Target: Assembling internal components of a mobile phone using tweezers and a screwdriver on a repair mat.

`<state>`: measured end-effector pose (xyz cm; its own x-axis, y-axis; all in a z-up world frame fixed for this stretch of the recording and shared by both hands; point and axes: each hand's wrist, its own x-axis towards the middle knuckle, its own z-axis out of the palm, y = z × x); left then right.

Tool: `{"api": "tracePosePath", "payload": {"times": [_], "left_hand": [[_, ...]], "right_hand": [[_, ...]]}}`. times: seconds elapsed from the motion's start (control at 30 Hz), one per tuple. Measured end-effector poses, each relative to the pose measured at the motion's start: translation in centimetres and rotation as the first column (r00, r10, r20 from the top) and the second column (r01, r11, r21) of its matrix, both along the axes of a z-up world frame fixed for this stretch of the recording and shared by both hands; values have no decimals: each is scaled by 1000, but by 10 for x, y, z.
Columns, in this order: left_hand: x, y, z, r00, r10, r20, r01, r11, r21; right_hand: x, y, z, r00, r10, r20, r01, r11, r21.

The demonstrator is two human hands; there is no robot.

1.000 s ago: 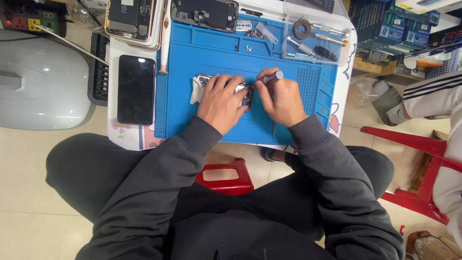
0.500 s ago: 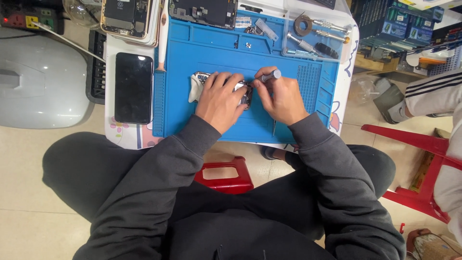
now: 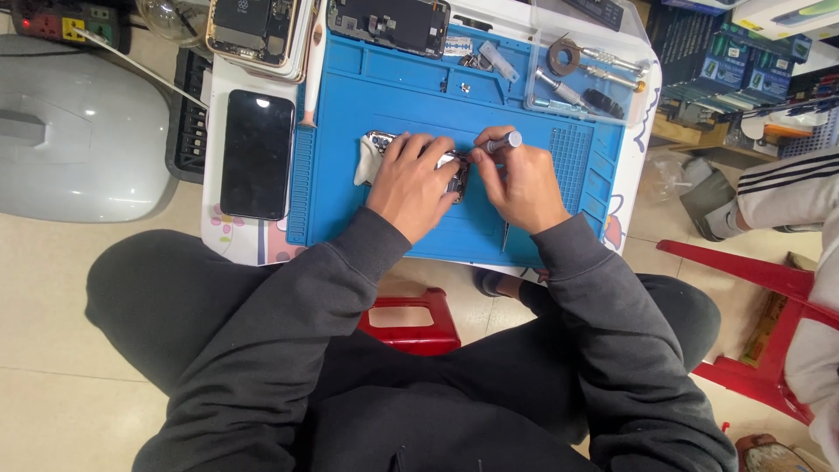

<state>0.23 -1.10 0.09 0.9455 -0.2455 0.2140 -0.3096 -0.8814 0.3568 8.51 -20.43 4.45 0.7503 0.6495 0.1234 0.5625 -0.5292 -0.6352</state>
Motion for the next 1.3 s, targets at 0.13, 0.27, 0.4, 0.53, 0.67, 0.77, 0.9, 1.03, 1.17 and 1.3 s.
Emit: {"api": "tracePosePath", "payload": {"times": [0.13,0.27,0.4,0.53,0.67,0.77,0.9,1.03,1.17,1.3], "left_hand": [[0,-1,0,1000,-2,4,2,1000,7],[-1,0,1,1000,2,-8,-2,1000,11],[-1,-1,3,1000,0,-3,0,1000,21],[-1,1,5,1000,-4,4,4,1000,27],[-1,0,2,1000,-1,9,1,1000,13],[0,0,1,1000,0,8,0,1000,-7],[-1,0,3,1000,6,10,-6,1000,0],[-1,-1,3,1000,0,17,0,1000,5],[-1,0,11,997,26,73,-24,999,-33],[-1,0,9,996,24,81,-21,999,-34]], "right_hand": [[2,2,6,1000,8,30,-7,999,-34],[7,8,21,988,24,153,-26,1000,7],[10,6,21,993,8,116,-11,1000,27],[8,11,38,973,19,229,-2,997,-72],[10,14,40,853,121,507,15,967,-256],[12,18,47,828,140,543,8,965,-261],[15,18,44,838,174,517,-67,974,-218],[15,18,47,806,196,558,-59,966,-253],[15,19,55,793,254,553,-110,954,-280],[17,16,42,762,213,611,-87,969,-230]]}}
